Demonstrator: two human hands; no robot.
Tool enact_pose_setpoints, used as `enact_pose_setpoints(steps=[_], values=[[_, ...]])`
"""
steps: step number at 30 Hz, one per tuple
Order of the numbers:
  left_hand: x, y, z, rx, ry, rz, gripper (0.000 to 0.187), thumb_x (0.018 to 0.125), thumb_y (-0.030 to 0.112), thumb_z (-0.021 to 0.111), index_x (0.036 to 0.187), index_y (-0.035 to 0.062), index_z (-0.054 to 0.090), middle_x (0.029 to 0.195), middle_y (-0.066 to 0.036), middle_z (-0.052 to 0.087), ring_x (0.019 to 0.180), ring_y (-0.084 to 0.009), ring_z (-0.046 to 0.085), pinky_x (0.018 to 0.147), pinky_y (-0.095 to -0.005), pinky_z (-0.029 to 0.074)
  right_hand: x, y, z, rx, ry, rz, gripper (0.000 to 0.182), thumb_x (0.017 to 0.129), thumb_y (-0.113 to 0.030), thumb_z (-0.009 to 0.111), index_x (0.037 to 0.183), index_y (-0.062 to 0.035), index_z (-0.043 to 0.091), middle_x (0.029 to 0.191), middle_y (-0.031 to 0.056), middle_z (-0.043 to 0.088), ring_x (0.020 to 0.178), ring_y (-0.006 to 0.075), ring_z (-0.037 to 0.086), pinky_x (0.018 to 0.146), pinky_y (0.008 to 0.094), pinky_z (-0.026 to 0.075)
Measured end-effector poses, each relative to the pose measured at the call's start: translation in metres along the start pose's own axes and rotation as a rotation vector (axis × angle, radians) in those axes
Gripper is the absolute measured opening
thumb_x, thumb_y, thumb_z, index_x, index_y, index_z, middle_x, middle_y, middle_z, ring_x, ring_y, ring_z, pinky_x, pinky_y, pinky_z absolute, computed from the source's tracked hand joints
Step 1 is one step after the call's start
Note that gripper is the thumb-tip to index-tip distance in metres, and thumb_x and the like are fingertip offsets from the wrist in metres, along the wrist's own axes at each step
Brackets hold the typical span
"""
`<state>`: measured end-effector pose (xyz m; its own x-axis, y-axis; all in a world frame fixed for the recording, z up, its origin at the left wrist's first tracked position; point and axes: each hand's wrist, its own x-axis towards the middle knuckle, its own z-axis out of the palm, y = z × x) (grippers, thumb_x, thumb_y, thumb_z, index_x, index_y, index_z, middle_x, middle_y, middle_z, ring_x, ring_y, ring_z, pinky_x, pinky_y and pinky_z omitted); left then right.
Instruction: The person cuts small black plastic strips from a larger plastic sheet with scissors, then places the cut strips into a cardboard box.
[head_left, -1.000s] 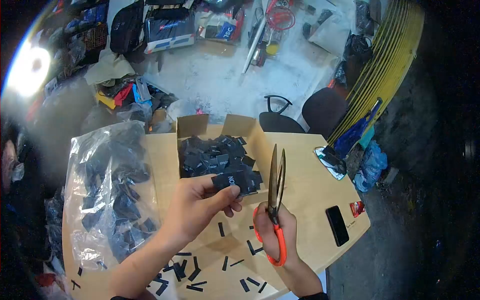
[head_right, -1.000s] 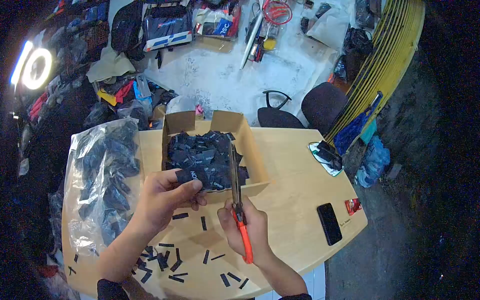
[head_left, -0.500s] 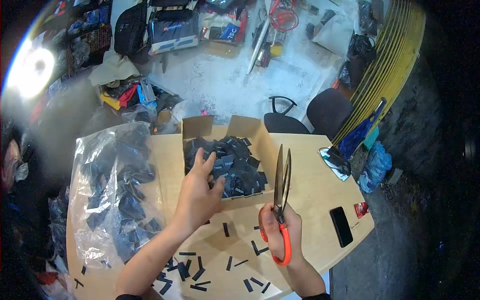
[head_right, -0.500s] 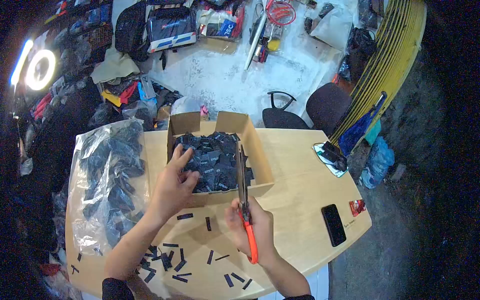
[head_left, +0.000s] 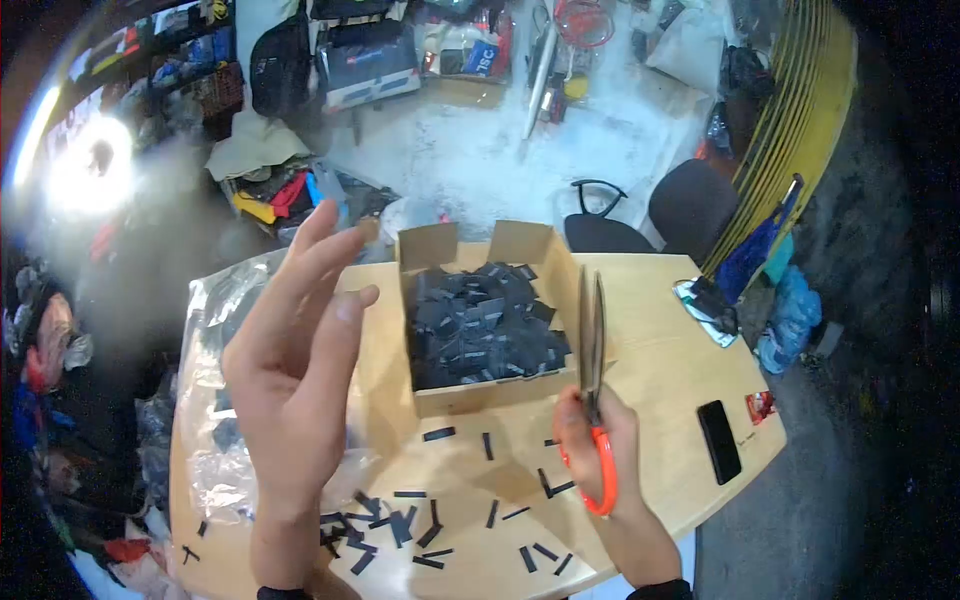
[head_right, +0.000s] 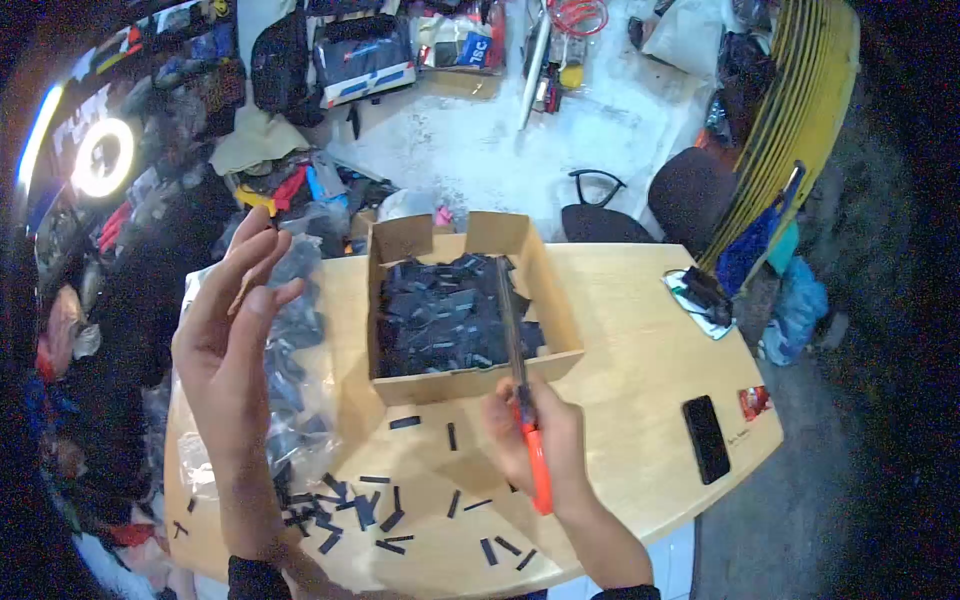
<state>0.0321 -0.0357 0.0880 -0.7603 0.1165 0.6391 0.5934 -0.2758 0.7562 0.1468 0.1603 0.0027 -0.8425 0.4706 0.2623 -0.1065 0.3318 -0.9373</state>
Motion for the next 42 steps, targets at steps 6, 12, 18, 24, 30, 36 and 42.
enact_pose_setpoints(steps=[6, 12, 18, 24, 30, 36, 42], values=[[-0.005, 0.032, -0.059, 0.373, -0.127, -0.069, 0.023, 0.089, 0.006, 0.054, 0.109, -0.0045, 0.061, 0.1, -0.01, 0.065, 0.089, -0.0137, 0.062, 0.075, -0.0233, 0.048, 0.004, -0.002, -0.001, 0.104, -0.047, -0.006, 0.016, 0.091, -0.017, 0.054, 0.084, -0.0029, 0.053, 0.061, -0.004, 0.048, 0.052, 0.0042, 0.041, 0.048, 0.0202, 0.033], [-0.072, 0.039, -0.134, 0.747, -0.851, -0.566, 0.015, 0.084, 0.015, 0.063, 0.091, 0.002, 0.066, 0.079, -0.009, 0.067, 0.063, -0.0174, 0.065, 0.056, -0.0279, 0.051, 0.004, -0.008, -0.001, 0.088, -0.01, 0.01, 0.02, 0.091, -0.021, 0.054, 0.083, -0.0026, 0.053, 0.059, -0.004, 0.046, 0.051, 0.0019, 0.038, 0.046, 0.0199, 0.03], [-0.138, -0.003, -0.121, 1.057, -0.542, -0.481, 0.035, 0.081, 0.002, 0.058, 0.116, 0.0024, 0.056, 0.105, -0.016, 0.061, 0.086, -0.0327, 0.062, 0.07, -0.0386, 0.051, 0.005, -0.005, 0.005, 0.085, 0.002, 0.002, 0.019, 0.091, -0.021, 0.054, 0.085, -0.0023, 0.053, 0.059, -0.0029, 0.047, 0.05, 0.0025, 0.038, 0.046, 0.02, 0.031], [-0.146, -0.023, -0.134, 1.241, -0.427, -0.238, 0.054, 0.08, -0.004, 0.055, 0.132, 0.0008, 0.04, 0.129, -0.025, 0.046, 0.112, -0.0394, 0.051, 0.084, -0.0434, 0.047, 0.0, -0.008, 0.002, 0.112, -0.019, 0.008, 0.019, 0.092, -0.021, 0.053, 0.086, -0.0038, 0.053, 0.057, -0.0045, 0.044, 0.048, 0.0016, 0.036, 0.044, 0.0194, 0.028], [-0.132, -0.022, -0.126, 1.358, -0.363, -0.839, 0.066, 0.081, 0.022, 0.067, 0.134, 0.0, 0.036, 0.088, -0.025, 0.062, 0.085, -0.042, 0.059, 0.071, -0.0448, 0.048, -0.003, -0.009, 0.0, 0.056, -0.008, -0.021, 0.019, 0.091, -0.02, 0.054, 0.085, -0.0022, 0.054, 0.059, -0.0031, 0.045, 0.052, 0.0032, 0.039, 0.047, 0.0205, 0.031], [-0.141, -0.045, -0.141, 1.462, -0.301, -0.648, 0.067, 0.076, 0.016, 0.07, 0.133, 0.0018, 0.038, 0.095, -0.025, 0.062, 0.088, -0.0404, 0.059, 0.076, -0.0427, 0.048, -0.005, -0.01, 0.0, 0.083, 0.011, -0.013, 0.019, 0.091, -0.019, 0.055, 0.085, -0.0012, 0.055, 0.06, -0.002, 0.046, 0.055, 0.0054, 0.043, 0.05, 0.0218, 0.035], [-0.147, -0.064, -0.17, 0.999, -0.152, -0.57, 0.056, 0.075, -0.001, 0.067, 0.128, 0.0042, 0.048, 0.098, -0.012, 0.062, 0.082, -0.0216, 0.062, 0.07, -0.0307, 0.05, -0.005, -0.006, -0.003, 0.06, 0.002, 0.004, 0.02, 0.091, -0.021, 0.056, 0.084, -0.0019, 0.055, 0.06, -0.0019, 0.046, 0.055, 0.0055, 0.042, 0.051, 0.0222, 0.036]])
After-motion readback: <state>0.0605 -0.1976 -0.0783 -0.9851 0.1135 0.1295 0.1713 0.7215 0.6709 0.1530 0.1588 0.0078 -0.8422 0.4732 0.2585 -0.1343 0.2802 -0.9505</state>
